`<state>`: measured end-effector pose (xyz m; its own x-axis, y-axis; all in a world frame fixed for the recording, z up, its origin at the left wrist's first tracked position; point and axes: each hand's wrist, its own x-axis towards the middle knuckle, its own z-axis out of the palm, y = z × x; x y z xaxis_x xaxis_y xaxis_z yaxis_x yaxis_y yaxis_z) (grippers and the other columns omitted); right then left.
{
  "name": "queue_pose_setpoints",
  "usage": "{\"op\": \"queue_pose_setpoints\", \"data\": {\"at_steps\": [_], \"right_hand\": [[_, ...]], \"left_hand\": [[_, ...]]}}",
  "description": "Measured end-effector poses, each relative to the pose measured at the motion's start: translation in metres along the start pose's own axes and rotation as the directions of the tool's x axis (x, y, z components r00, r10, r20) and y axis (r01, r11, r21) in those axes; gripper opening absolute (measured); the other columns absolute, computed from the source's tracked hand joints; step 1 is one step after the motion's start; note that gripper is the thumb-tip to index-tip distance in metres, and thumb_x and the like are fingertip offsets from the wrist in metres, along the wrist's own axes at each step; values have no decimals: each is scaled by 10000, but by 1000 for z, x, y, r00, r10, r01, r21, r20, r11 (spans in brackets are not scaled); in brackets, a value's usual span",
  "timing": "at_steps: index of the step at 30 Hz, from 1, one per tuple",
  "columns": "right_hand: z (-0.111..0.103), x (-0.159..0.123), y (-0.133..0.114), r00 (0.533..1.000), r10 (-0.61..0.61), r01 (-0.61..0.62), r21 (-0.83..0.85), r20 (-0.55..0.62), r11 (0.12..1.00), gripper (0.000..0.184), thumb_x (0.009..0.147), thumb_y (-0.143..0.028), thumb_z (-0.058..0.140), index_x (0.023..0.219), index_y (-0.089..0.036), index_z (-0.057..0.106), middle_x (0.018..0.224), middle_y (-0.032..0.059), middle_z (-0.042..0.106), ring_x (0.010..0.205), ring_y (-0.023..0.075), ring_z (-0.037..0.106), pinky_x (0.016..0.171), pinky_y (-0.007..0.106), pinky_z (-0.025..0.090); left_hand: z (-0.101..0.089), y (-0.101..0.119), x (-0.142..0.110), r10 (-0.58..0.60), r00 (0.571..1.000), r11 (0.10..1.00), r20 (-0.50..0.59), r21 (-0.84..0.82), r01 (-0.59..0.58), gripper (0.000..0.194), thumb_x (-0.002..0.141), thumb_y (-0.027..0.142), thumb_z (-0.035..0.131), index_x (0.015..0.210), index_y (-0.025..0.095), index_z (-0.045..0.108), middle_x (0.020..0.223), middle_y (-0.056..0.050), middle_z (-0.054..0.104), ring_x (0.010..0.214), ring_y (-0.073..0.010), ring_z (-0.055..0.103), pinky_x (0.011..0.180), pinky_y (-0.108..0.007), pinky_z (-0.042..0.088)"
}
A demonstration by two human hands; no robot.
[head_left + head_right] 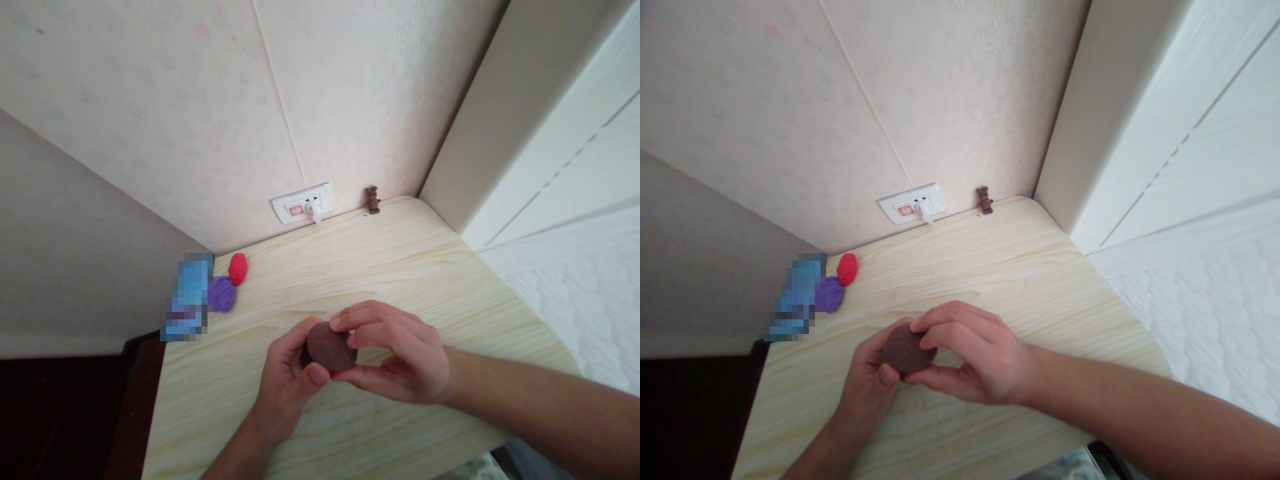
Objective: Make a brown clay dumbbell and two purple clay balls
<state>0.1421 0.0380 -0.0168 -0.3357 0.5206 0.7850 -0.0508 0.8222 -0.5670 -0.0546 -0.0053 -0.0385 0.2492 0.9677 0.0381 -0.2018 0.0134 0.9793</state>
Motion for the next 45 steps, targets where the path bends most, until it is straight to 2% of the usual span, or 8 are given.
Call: {"op": "queue_pose_setpoints", "data": {"at_steps": [4,8,12,24,31,36,42,45], "right_hand": [[-1,2,0,1000,-3,2,7,10,1000,387,773,-215,854,1056,-55,645,1016,196,733,984,226,718,845,330,637],[-3,3,-1,1000,-11,12,-9,18,1000,310,805,-188,816,1041,-58,662,1024,196,733,984,224,718,846,334,637],[-3,3,-1,999,-10,11,-42,31,999,244,847,-222,786,1018,-89,676,1024,175,736,965,208,724,820,319,643],[-4,-1,2,992,-94,102,-103,84,989,190,856,-202,777,984,-85,700,1022,190,730,1009,225,717,840,356,649],[-5,-3,1,988,-91,108,-142,124,984,163,844,-193,782,946,-84,715,1054,189,725,1045,235,715,865,351,646],[-4,-1,1,988,-99,115,-132,117,985,179,828,-176,794,944,-67,713,1045,203,726,1043,243,716,886,356,641],[-1,2,-1,999,-17,18,-30,31,999,292,823,-212,808,1034,-60,677,975,180,741,959,217,731,828,321,649],[-1,3,0,1000,-20,21,-36,23,999,298,826,-214,805,1053,-65,681,976,171,741,952,214,730,820,320,648]], "left_hand": [[-2,-3,-2,-23,1000,1000,-3,-17,23,480,822,608,707,1012,167,715,814,-32,565,723,-134,475,615,-229,411],[-1,0,-2,-29,1000,999,-10,-22,29,516,820,633,692,1040,168,707,833,-40,572,731,-141,482,628,-237,424],[0,5,1,-16,1000,999,4,41,16,532,740,649,759,956,167,696,804,-28,559,721,-142,474,625,-237,419],[1,8,4,-30,1000,998,0,63,30,512,752,639,754,932,162,705,808,-23,570,737,-144,503,674,-243,438],[0,9,3,-60,998,996,-8,65,60,542,738,630,768,968,143,704,816,-41,601,737,-157,527,651,-250,440],[0,6,3,-46,999,997,-19,58,47,498,739,596,785,954,153,709,813,-36,587,743,-157,520,656,-248,440],[-1,7,2,-21,1000,997,-18,72,22,471,760,593,762,922,155,701,787,-29,558,711,-146,475,622,-245,409],[0,7,1,-21,1000,996,-18,81,23,459,770,587,751,928,161,695,791,-26,550,728,-149,476,641,-247,417]]}}
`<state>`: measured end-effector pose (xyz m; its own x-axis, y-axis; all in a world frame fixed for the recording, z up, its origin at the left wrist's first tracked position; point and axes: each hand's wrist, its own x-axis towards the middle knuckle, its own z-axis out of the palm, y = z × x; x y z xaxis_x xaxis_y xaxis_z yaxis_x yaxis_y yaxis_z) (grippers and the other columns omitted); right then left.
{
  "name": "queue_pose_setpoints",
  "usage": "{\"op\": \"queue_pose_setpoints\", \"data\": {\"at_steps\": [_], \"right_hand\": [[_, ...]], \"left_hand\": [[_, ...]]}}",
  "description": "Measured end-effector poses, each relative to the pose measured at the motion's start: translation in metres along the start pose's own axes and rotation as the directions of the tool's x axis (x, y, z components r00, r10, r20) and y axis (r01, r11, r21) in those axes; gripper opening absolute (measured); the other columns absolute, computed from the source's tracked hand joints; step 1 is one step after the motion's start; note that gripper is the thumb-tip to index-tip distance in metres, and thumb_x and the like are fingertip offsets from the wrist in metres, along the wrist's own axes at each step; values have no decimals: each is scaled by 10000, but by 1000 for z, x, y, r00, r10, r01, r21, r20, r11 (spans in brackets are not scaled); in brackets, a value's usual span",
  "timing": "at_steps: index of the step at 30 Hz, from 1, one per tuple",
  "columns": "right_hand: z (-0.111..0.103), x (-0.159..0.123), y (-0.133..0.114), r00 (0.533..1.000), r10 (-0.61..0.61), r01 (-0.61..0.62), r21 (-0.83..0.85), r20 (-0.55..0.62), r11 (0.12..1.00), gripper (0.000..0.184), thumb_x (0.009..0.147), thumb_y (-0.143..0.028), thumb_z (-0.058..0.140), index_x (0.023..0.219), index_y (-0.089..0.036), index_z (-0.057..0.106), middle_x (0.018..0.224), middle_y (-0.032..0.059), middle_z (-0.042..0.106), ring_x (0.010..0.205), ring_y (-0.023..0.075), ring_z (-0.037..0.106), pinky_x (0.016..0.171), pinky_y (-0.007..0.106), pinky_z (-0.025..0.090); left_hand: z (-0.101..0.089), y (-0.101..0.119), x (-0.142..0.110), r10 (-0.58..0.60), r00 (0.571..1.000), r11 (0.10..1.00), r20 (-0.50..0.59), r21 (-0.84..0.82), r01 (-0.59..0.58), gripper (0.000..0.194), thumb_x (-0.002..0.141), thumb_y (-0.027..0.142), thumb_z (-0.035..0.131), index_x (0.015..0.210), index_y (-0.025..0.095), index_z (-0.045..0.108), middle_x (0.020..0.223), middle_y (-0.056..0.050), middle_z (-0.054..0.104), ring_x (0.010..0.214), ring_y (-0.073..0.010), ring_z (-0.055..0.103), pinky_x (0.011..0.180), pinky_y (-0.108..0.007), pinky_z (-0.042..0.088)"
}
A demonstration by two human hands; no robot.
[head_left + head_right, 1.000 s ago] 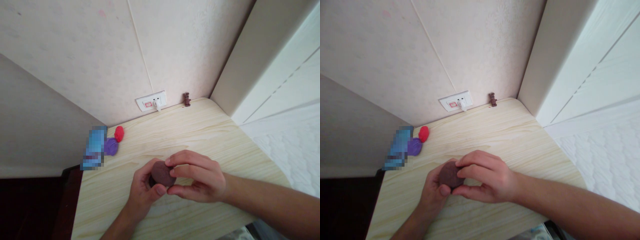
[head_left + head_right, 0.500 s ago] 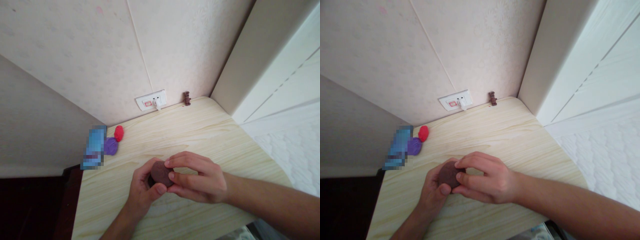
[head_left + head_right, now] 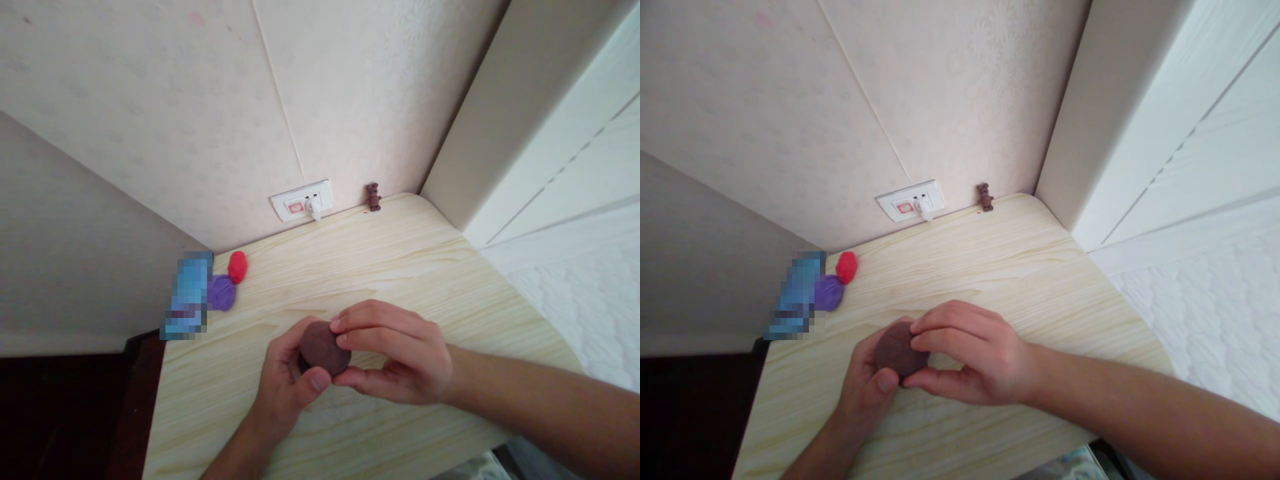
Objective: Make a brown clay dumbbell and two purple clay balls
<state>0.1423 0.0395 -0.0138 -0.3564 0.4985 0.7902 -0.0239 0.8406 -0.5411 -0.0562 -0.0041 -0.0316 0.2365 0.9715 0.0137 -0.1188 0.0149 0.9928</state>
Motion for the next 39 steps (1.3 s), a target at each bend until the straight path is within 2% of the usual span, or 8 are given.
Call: {"op": "queue_pose_setpoints", "data": {"at_steps": [7,14,18,20,23,27,33,39], "right_hand": [[-1,-2,2,999,-3,6,-44,51,999,236,862,-256,767,1031,-109,692,993,153,730,944,211,727,795,328,647],[0,-1,-1,997,31,-29,-30,69,999,221,861,-246,753,1012,-99,684,974,152,714,919,207,707,782,318,631],[0,-1,0,997,48,-47,-8,64,999,327,847,-228,756,1132,-101,657,1004,148,706,936,208,695,795,323,626],[0,-1,1,997,45,-44,-8,69,999,387,830,-206,759,1182,-94,646,1019,149,698,940,208,690,793,320,624],[-1,-2,1,996,43,-42,-17,77,999,378,800,-170,746,1159,-89,661,1026,152,685,941,210,682,791,316,619],[-2,-2,1,995,40,-40,1,92,999,336,781,-151,702,1110,-94,664,1028,153,664,946,214,675,787,316,617],[-5,0,1,995,50,-52,18,82,999,273,836,-202,686,1096,-123,658,1059,154,654,970,217,667,797,328,619],[-2,-4,3,996,30,-31,15,86,999,318,852,-181,680,1163,-119,657,1089,159,660,1002,222,668,841,356,615]], "left_hand": [[0,2,1,-13,1000,999,11,34,12,469,780,599,732,914,153,677,769,-20,532,700,-140,454,645,-252,420],[0,3,3,-15,1000,998,15,55,15,497,775,604,725,949,141,684,796,-40,571,727,-166,504,634,-260,426],[2,4,4,15,1000,998,-7,60,-15,484,759,592,749,913,136,700,796,-48,596,723,-168,523,630,-256,441],[2,5,4,34,999,999,-4,43,-34,448,746,542,780,944,146,708,806,-46,610,735,-171,542,645,-255,462],[3,6,3,42,999,997,7,67,-42,332,750,367,810,998,174,705,846,-43,641,765,-169,571,680,-247,488],[4,10,4,2,1000,992,5,122,-2,183,769,233,784,926,181,706,822,-29,656,730,-144,572,643,-217,474],[1,9,0,-19,999,993,-42,115,24,304,732,202,825,1016,196,717,917,-59,746,794,-185,672,702,-251,535],[-4,8,-4,105,991,941,-83,332,-72,346,737,148,808,1062,208,707,983,-67,762,876,-220,710,755,-270,547]]}}
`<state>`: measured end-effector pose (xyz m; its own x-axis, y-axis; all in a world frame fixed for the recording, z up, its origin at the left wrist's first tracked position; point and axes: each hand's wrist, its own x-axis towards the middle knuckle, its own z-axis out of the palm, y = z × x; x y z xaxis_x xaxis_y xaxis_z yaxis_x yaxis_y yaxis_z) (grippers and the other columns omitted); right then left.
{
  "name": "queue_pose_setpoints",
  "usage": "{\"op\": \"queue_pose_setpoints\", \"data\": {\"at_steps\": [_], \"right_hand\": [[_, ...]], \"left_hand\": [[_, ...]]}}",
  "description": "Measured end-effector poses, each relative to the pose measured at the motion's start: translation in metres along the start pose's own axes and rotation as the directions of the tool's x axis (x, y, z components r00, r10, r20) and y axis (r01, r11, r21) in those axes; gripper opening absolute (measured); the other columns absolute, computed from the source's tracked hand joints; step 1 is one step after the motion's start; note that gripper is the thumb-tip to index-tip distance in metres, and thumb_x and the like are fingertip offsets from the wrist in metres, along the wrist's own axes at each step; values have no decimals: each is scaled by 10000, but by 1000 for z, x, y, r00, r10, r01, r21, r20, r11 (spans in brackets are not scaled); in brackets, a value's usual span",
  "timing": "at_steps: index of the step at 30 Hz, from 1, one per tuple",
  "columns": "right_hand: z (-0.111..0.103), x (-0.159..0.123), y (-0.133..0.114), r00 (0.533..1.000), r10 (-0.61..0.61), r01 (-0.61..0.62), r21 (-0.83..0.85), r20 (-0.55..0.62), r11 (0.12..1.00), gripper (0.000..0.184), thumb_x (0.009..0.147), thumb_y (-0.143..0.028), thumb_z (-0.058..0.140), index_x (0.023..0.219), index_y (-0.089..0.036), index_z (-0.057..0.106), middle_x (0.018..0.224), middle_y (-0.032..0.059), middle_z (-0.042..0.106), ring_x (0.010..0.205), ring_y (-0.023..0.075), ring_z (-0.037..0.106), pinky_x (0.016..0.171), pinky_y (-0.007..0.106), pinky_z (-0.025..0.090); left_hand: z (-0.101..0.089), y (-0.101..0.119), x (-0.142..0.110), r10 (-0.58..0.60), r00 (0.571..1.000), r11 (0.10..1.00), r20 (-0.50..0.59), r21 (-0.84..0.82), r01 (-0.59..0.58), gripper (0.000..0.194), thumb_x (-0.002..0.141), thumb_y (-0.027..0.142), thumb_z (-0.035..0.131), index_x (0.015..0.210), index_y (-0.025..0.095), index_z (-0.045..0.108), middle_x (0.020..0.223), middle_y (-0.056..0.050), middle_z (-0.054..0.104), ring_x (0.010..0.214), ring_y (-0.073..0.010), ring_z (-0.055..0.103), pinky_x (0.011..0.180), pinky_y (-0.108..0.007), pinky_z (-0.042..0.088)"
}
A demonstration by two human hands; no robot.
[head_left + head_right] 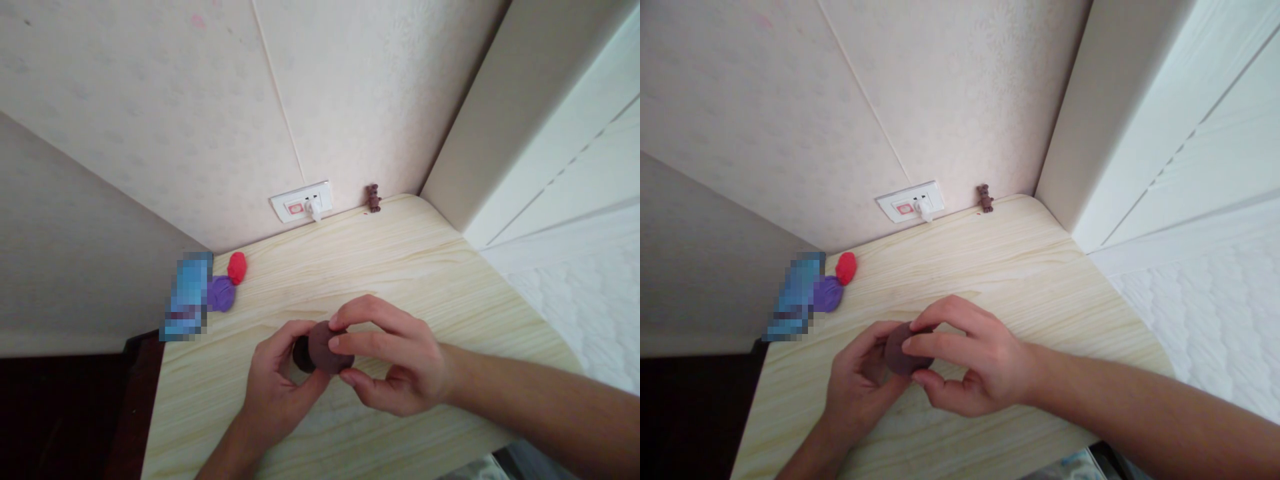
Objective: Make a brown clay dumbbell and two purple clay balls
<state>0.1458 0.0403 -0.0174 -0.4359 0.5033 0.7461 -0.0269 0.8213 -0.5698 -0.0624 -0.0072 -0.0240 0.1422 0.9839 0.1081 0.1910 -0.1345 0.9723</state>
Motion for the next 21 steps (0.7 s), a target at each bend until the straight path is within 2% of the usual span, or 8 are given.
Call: {"op": "queue_pose_setpoints", "data": {"at_steps": [7,12,21], "right_hand": [[2,0,0,999,-41,42,-73,20,996,305,825,-148,695,1125,-97,680,1111,174,648,1028,233,661,852,374,620],[1,2,-2,999,-18,21,-92,35,996,302,800,-128,704,1100,-95,684,1105,171,649,1013,230,656,836,357,622],[1,-1,0,999,-24,28,-99,45,995,316,784,-111,714,1093,-49,692,1120,185,638,1043,235,636,885,355,601]], "left_hand": [[-3,-3,-1,98,994,989,38,108,-102,413,778,120,760,1158,249,661,1045,-54,740,946,-231,711,814,-298,549],[-4,-5,0,125,991,981,55,146,-132,431,785,97,744,1179,241,645,1064,-62,732,982,-237,697,831,-301,544],[-2,-2,2,150,987,969,64,191,-159,407,823,109,716,1180,282,627,1039,-21,720,942,-195,698,816,-287,550]]}}
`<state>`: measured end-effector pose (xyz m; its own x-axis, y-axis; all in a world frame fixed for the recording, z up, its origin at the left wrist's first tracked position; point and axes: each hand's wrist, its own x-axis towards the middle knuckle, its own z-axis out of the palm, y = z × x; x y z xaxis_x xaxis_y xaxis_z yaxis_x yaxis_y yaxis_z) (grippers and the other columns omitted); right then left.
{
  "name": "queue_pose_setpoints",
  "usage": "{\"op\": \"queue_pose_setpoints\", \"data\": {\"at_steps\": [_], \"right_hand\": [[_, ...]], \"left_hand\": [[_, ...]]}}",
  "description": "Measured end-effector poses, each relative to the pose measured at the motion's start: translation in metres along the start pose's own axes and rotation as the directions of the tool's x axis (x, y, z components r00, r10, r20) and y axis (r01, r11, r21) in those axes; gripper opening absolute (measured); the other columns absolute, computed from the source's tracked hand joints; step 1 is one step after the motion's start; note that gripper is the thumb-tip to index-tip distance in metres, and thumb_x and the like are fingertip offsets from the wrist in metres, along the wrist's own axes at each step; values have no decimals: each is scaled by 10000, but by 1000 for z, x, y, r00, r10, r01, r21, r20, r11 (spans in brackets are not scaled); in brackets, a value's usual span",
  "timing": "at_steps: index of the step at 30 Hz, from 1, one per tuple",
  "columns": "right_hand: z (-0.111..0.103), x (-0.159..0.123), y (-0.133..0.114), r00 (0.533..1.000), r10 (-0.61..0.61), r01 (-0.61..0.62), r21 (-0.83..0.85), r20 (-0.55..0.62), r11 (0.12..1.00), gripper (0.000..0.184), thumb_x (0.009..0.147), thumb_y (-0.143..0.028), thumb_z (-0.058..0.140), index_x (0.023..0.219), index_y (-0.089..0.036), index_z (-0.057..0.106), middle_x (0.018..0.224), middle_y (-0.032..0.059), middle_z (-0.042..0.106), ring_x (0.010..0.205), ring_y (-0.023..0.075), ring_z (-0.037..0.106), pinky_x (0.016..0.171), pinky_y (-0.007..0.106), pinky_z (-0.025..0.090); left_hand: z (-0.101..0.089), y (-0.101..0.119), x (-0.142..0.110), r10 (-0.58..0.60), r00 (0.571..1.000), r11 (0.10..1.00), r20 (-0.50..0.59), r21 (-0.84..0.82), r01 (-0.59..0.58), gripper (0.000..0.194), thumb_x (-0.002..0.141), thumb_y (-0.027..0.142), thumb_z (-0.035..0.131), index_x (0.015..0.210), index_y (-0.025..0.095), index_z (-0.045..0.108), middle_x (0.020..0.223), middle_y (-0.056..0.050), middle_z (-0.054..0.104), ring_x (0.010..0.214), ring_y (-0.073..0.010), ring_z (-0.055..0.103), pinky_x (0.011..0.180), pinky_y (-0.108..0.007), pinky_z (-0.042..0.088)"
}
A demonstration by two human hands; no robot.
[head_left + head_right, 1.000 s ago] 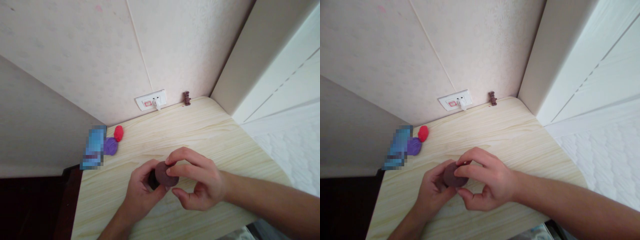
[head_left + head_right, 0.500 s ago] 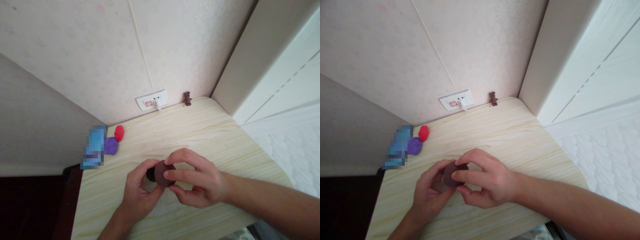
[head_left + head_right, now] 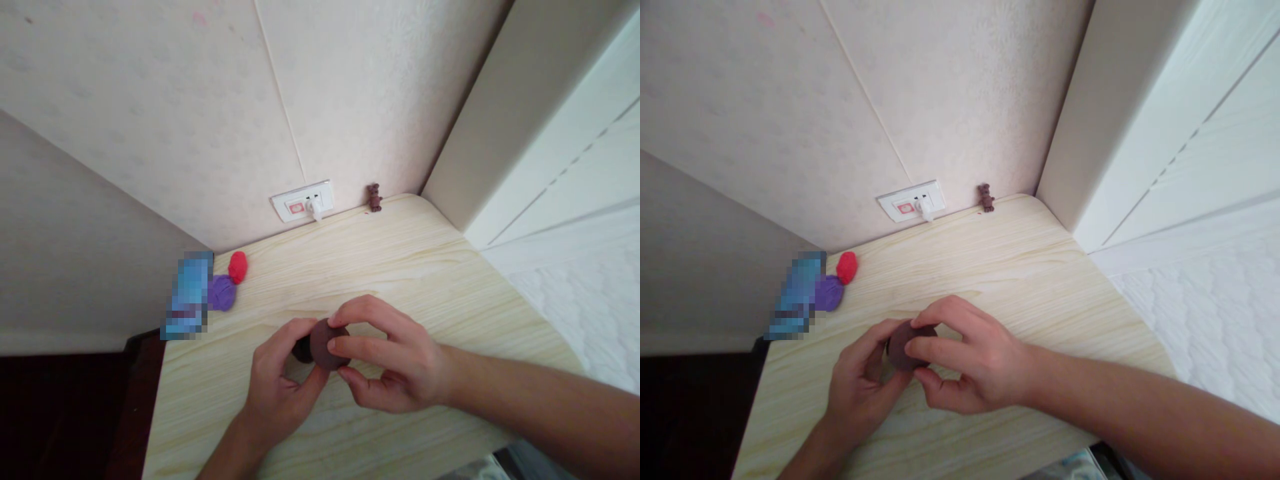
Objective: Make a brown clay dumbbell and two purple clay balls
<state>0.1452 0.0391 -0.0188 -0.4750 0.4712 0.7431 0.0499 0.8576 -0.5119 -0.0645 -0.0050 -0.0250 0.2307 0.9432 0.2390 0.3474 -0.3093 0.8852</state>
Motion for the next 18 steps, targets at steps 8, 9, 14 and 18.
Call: {"op": "queue_pose_setpoints", "data": {"at_steps": [8,9,14,18], "right_hand": [[-1,4,-1,999,23,-23,13,24,1000,350,781,-103,705,1127,-59,678,1116,173,646,1036,224,635,897,346,592],[-1,5,-1,999,29,-30,17,30,999,356,779,-101,705,1131,-57,674,1116,173,648,1037,223,634,902,345,590],[-1,5,-2,998,39,-41,44,45,998,365,767,-95,707,1128,-60,666,1125,176,654,1046,225,635,917,345,580],[-1,4,-2,995,103,-101,100,-13,990,442,780,-146,768,1196,-70,641,1141,170,655,1068,214,641,919,311,582]], "left_hand": [[0,-2,-1,21,1000,1000,7,8,-22,445,827,99,705,1216,290,607,1115,-41,708,1005,-202,685,862,-294,546],[0,-2,-1,29,1000,1000,6,11,-29,454,825,96,702,1223,292,602,1128,-41,705,1024,-205,681,875,-296,544],[0,-2,-1,51,999,998,-4,34,-50,449,818,91,699,1205,302,609,1110,-22,707,1016,-191,680,870,-268,535],[1,3,1,-7,1000,1000,-30,-21,7,426,811,123,726,1183,312,637,1064,-1,719,943,-169,688,825,-240,541]]}}
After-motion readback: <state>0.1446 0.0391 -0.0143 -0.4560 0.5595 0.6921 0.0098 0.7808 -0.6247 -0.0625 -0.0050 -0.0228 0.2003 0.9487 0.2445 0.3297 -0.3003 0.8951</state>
